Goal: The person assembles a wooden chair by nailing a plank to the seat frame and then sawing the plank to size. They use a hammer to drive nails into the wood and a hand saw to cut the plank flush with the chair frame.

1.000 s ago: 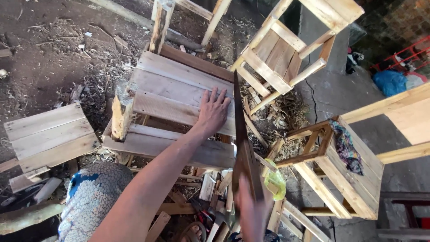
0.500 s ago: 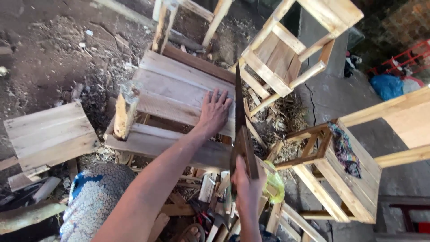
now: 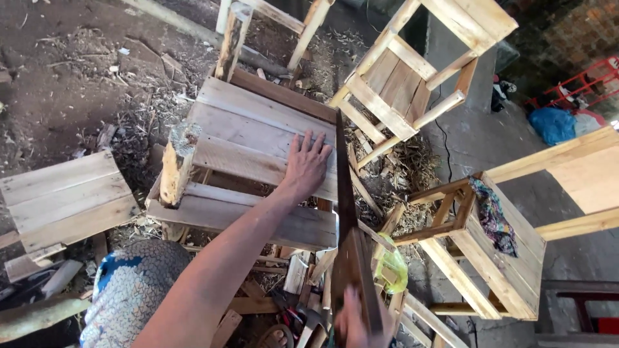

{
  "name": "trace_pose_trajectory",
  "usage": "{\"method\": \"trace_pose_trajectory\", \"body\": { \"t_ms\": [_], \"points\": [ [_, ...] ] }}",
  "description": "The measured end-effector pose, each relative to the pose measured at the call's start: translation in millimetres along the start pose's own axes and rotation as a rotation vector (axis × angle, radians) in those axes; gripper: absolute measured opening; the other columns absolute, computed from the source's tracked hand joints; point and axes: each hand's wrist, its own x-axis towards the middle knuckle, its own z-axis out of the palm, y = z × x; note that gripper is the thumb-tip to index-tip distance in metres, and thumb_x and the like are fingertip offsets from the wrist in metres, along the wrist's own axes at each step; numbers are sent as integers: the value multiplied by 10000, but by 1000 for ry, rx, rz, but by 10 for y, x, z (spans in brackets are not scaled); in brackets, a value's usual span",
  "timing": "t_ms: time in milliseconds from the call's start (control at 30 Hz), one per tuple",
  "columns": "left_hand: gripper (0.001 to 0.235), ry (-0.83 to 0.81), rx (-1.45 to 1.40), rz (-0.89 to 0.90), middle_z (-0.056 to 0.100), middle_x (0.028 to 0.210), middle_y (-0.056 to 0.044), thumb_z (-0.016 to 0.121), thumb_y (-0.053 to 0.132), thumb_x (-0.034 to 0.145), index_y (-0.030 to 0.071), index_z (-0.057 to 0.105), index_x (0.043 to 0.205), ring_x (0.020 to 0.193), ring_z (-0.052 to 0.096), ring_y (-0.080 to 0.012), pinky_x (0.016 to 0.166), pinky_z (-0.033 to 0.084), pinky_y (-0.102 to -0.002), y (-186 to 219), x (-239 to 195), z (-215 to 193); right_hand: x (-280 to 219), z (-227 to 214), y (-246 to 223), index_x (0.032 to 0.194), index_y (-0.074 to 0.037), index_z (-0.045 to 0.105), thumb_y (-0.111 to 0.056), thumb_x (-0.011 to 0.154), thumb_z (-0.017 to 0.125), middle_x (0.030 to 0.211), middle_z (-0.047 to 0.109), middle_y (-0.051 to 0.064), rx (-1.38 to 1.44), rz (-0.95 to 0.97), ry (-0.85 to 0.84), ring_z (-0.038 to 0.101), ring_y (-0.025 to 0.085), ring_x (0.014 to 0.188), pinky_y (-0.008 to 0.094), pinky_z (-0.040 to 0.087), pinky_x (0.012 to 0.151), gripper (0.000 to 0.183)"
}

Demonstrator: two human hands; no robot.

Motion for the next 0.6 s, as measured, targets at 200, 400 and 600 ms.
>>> {"method": "trace_pose_trajectory", "body": {
  "t_ms": [200, 400, 600],
  "points": [
    [423, -26, 54, 9, 209, 1522, -99, 380, 182, 870, 191, 411, 1292, 1396, 156, -362, 1107, 122, -561, 0, 0, -18, 735, 483, -21, 952, 9, 609, -129, 858, 640, 605, 562, 45, 167, -104, -181, 479, 97, 420, 201, 399, 361, 169],
    [329, 72, 61, 34, 271, 1496, -133, 387, 174, 857, 156, 445, 1180, 1376, 213, -379, 1097, 163, -575, -14, -29, 31, 1408, -539, 2109, 971, 46, 564, -263, 925, 457, 614, 638, 209, 449, 1, -1111, 672, 356, 576, 463, 589, 621, 330],
    [368, 61, 27, 20, 277, 1493, -132, 418, 127, 827, 160, 453, 1191, 1372, 222, -380, 1085, 182, -572, 4, -64, -70, 629, 488, -23, 874, -8, 616, -176, 858, 639, 602, 538, 48, 89, -65, -131, 488, 123, 450, 246, 444, 388, 170]
  ]
}}
